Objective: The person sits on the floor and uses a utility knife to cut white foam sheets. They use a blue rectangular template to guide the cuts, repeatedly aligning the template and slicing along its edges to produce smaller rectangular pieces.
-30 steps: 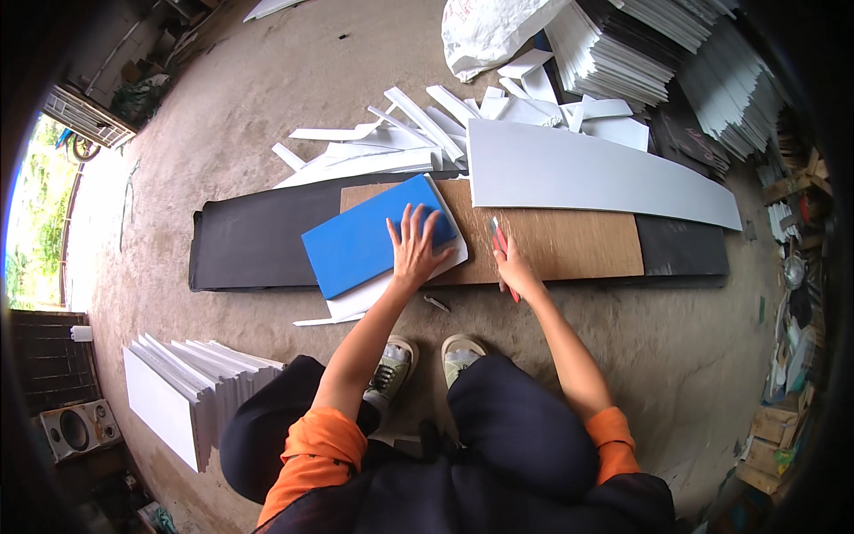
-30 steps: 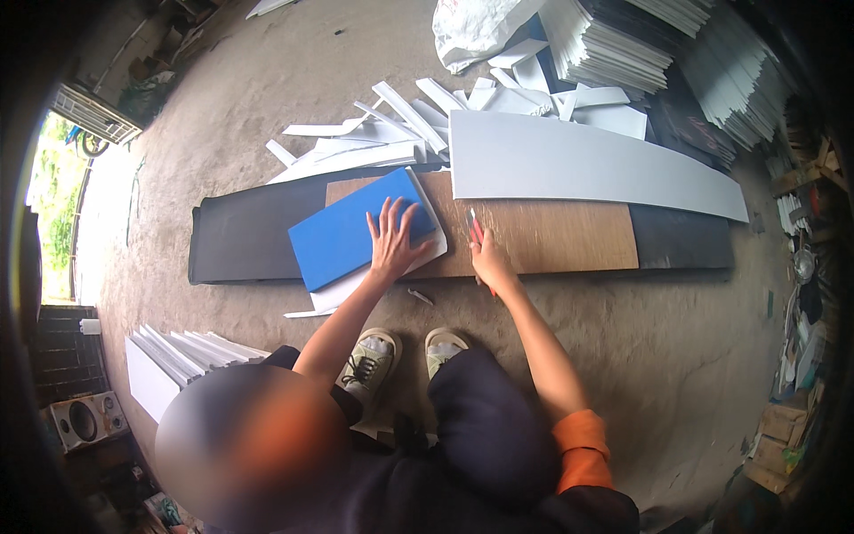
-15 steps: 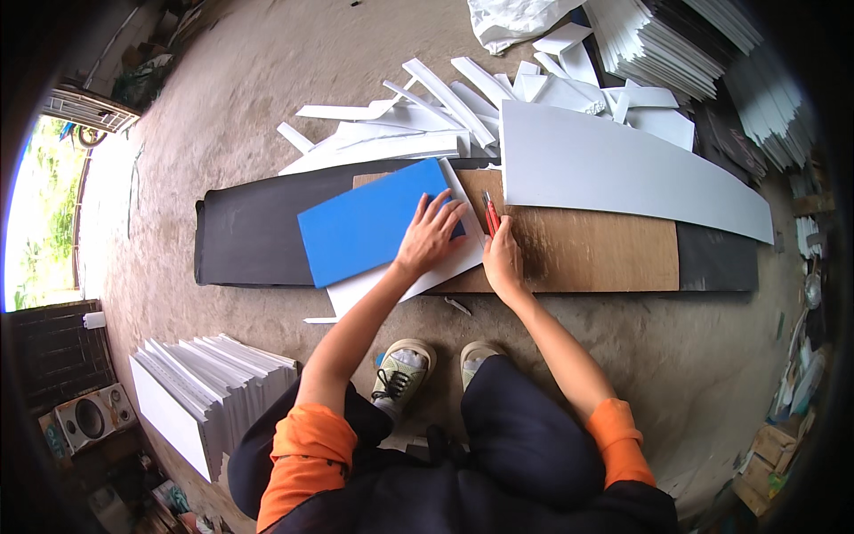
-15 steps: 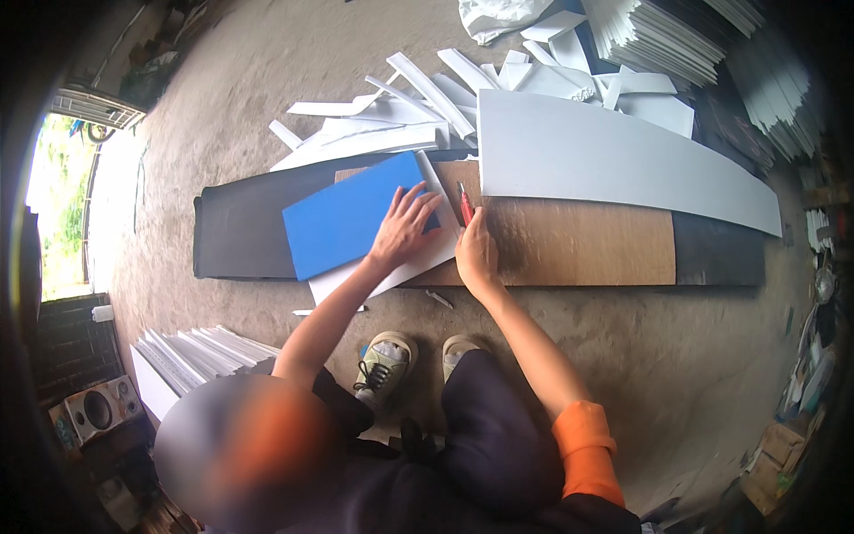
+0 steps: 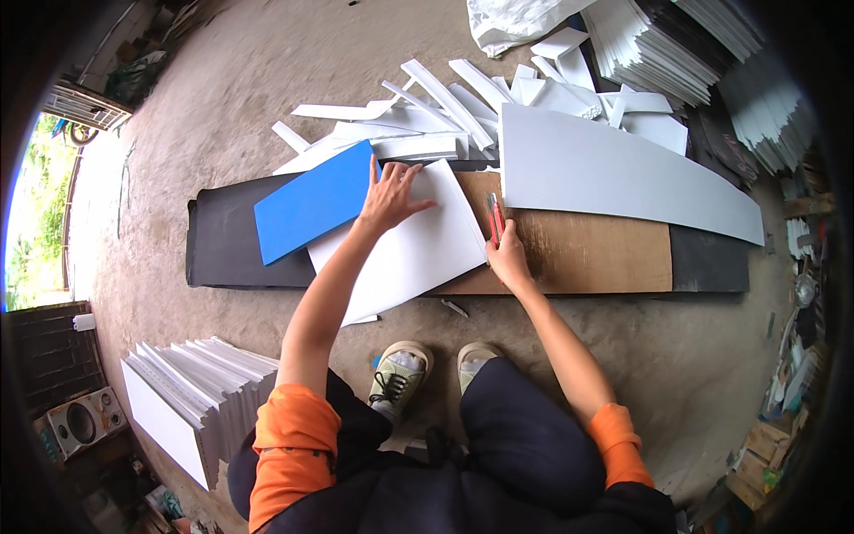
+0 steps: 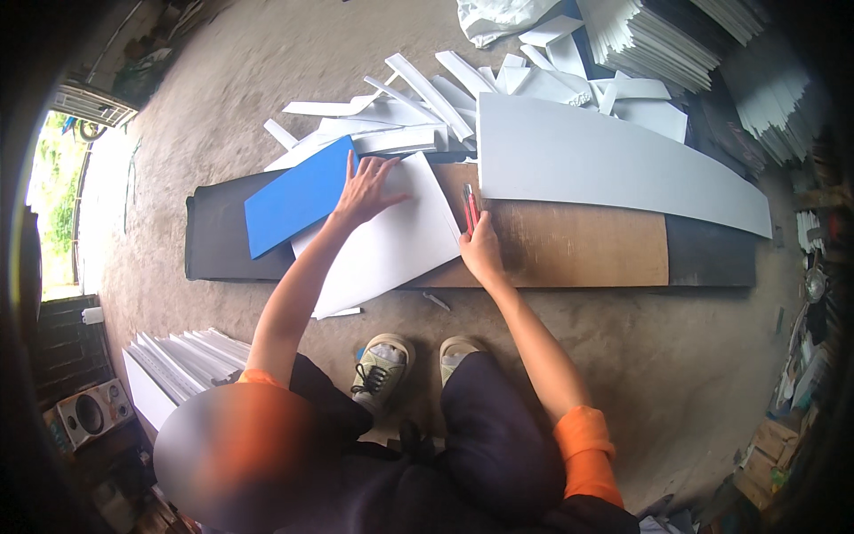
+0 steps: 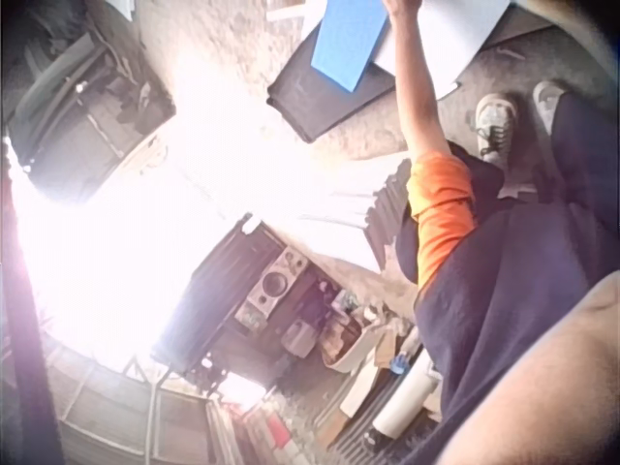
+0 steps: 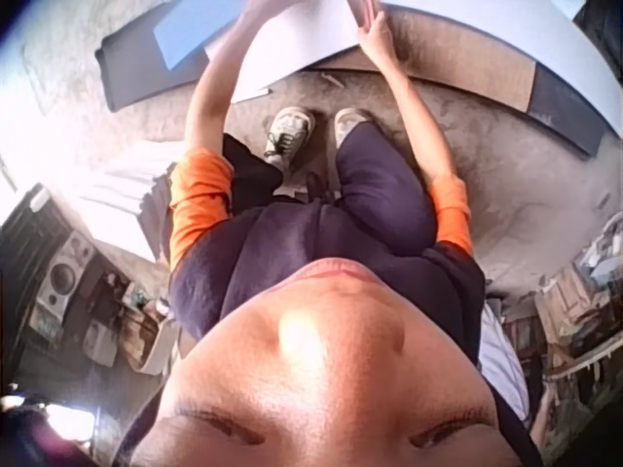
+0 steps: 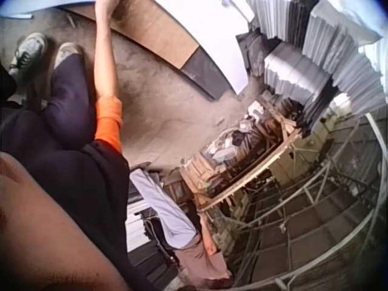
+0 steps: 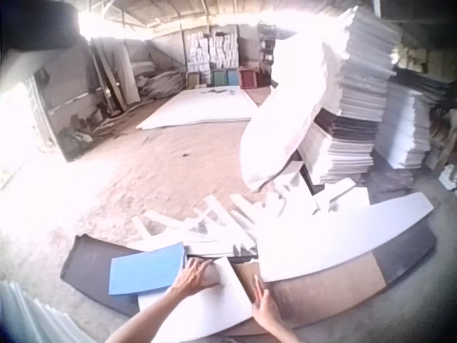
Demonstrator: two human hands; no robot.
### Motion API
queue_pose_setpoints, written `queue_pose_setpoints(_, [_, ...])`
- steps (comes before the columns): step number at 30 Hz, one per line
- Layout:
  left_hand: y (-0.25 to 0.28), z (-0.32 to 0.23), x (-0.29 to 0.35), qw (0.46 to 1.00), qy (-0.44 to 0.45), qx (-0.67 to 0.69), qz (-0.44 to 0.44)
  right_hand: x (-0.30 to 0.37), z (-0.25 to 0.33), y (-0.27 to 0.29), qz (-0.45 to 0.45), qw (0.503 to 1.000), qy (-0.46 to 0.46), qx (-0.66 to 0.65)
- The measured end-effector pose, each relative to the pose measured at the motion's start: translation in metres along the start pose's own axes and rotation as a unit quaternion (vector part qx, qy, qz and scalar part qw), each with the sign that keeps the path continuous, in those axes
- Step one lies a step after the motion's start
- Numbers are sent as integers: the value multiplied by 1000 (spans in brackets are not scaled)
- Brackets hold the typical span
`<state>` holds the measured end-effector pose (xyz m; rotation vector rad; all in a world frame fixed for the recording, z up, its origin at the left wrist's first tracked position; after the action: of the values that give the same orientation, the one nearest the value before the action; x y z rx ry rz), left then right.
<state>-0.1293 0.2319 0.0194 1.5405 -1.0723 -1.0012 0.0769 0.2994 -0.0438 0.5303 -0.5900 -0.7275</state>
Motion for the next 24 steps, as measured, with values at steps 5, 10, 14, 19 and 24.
queue_pose_setpoints(5, [-10,5,-16,995,82,18,55,33,7,22,129,937,-48,-322])
queue_pose_setpoints(10, [1,-11,-34,977,84,130,144,61,16,61,54,958,8,-281])
queue_pose_setpoints(14, [31,-33,-33,982,-29,176,65,87,38,93,-87,973,6,-212])
queue_pose_setpoints(19, [101,-82,-30,966,-60,244,58,112,60,123,-135,950,3,-281])
queue_pose_setpoints(24, [187,-125,-11,967,-161,162,-112,122,81,134,-75,932,64,-348])
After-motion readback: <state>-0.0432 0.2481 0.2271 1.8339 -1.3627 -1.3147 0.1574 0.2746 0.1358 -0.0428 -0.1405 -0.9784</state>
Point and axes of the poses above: each hand's wrist, its own x-axis away from the middle knuckle, its own y-axis out of the back of the hand, z = x × y, the point moved 8 cm from there along -x, towards the middle knuckle, and after that the axes turned 1 degree about x, right-handed, at the moved point
